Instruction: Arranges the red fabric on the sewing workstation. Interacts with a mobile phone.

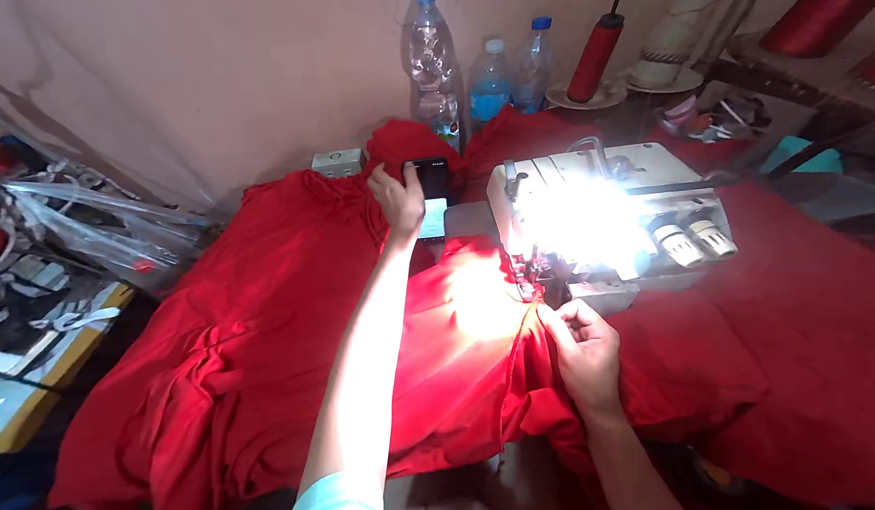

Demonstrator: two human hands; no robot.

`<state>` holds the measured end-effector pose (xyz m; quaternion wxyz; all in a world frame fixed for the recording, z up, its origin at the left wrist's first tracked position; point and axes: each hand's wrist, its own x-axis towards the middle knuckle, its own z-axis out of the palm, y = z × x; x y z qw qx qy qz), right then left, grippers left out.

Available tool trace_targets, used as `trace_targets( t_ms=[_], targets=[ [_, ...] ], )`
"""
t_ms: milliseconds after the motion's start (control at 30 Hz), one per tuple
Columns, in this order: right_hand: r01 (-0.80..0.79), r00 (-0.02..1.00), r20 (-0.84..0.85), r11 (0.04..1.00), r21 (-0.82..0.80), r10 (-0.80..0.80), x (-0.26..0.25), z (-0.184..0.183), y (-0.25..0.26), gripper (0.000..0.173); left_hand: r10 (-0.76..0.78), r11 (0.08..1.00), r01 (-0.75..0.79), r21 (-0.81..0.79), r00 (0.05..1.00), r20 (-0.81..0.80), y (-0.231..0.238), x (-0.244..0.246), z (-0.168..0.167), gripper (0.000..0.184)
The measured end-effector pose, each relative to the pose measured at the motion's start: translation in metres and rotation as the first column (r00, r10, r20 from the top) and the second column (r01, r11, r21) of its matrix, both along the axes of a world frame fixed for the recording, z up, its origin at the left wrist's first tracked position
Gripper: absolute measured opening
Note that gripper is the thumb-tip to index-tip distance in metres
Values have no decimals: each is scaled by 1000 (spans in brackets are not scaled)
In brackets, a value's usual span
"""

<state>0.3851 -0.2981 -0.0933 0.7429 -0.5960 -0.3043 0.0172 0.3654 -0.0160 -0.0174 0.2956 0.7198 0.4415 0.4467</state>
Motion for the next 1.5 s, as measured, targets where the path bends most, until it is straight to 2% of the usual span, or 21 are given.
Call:
trace_targets(
  t_ms=[100, 167, 233, 400, 600, 667, 700, 767, 833, 933, 1067, 1267, 1367, 1433, 1500],
  targets=[
    [4, 1000, 21, 1000, 0, -4, 1, 0, 0, 20, -141, 988, 152, -25, 957, 255, 27, -13, -23, 46],
    [3, 1000, 22, 1000, -1, -3, 1, -1, 0, 19, -252, 954, 291, -65, 903, 348, 35, -20, -39, 39],
    [4, 1000, 29, 1000, -3, -4, 1, -1, 0, 19, -299, 931, 354, -92, 882, 363, 36, -26, -52, 35],
    [14, 999, 40, 1000, -17, -13, 1, -2, -1, 19, -248, 958, 278, -78, 931, 268, 24, -24, -55, 34],
    [8, 999, 48, 1000, -8, -8, 1, -2, -2, 21, -235, 963, 260, -68, 937, 258, 26, -24, -56, 26],
    [14, 998, 65, 1000, -22, -13, 2, -3, -2, 21, -265, 950, 292, -111, 941, 210, 26, -27, -53, 32],
    [14, 997, 71, 1000, -23, -12, 2, -3, -3, 20, -319, 929, 341, -143, 935, 153, 28, -30, -51, 40],
    [15, 997, 78, 1000, -26, -13, 2, -4, -3, 21, -441, 883, 432, -185, 898, -10, 32, -38, -49, 63],
    [15, 997, 73, 1000, -26, -13, 2, -4, -3, 21, -468, 880, 440, -179, 867, -172, 32, -40, -48, 73],
    [13, 998, 65, 999, -31, -11, 2, -4, -3, 21, -434, 901, 411, -139, 850, -299, 29, -37, -47, 73],
    [-4, 998, 55, 1000, -18, 5, 2, -4, -3, 21, -404, 914, 392, -105, 856, -322, 27, -36, -48, 69],
    [-26, 998, 49, 1000, 1, 26, 3, -5, -3, 20, -338, 939, 338, -69, 860, -381, 25, -33, -50, 74],
    [-29, 998, 51, 1000, 9, 29, 3, -4, -3, 21, -366, 930, 358, -80, 888, -277, 26, -36, -50, 78],
    [-33, 998, 47, 999, 21, 32, 3, -4, -3, 21, -367, 930, 366, -13, 929, -48, 29, -40, -53, 76],
    [-44, 998, 41, 999, 30, 43, 2, -4, -3, 21, -324, 946, 316, 71, 927, 191, 28, -46, -42, 65]
  ],
)
